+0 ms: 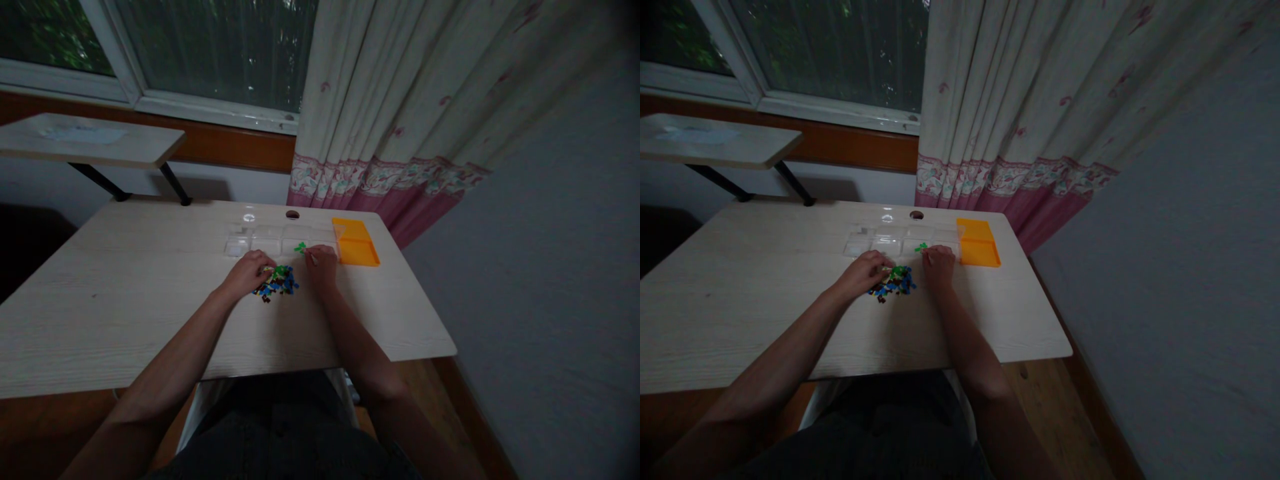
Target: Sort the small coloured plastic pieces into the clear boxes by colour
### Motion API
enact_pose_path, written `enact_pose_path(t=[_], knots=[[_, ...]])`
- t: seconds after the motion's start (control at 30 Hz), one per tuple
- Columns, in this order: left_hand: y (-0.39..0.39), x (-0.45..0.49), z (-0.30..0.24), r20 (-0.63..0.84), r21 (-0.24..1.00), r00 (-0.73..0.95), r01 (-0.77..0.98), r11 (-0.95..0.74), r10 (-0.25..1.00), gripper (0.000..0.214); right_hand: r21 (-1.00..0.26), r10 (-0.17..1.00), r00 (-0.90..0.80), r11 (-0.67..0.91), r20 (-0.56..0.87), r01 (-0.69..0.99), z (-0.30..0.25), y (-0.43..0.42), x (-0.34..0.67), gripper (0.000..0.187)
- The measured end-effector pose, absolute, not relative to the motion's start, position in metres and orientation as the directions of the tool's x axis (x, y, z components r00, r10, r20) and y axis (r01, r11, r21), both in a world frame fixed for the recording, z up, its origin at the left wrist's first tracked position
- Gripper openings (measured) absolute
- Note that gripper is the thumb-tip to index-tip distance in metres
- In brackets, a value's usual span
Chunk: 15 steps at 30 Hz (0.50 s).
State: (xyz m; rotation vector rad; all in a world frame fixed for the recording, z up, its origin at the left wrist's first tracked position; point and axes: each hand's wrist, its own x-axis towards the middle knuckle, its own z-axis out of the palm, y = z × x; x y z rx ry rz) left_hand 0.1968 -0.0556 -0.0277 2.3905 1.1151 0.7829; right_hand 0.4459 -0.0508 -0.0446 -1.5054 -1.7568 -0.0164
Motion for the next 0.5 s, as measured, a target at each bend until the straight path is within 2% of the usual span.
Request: enact_pose_path(t=[0.27, 0.4, 0.5], knots=[[-0.058, 0.197, -0.03, 0.254, 0.42, 0.584, 0.651, -0.632, 0.771, 0.025, -0.457, 0.798, -0.03, 0.375, 0.602, 0.806, -0.048, -0.055, 0.436, 0.017], [-0.059, 0.195, -0.029, 0.264, 0.427, 0.592, 0.636, -0.643, 0.761, 0.023, -0.448, 0.783, -0.053, 0.408, 0.62, 0.796, -0.047, -0.057, 0.434, 0.015], [-0.058, 0.193, -0.028, 0.279, 0.464, 0.593, 0.605, -0.647, 0.755, 0.024, -0.425, 0.779, -0.144, 0.476, 0.61, 0.77, -0.045, -0.058, 0.433, 0.011]])
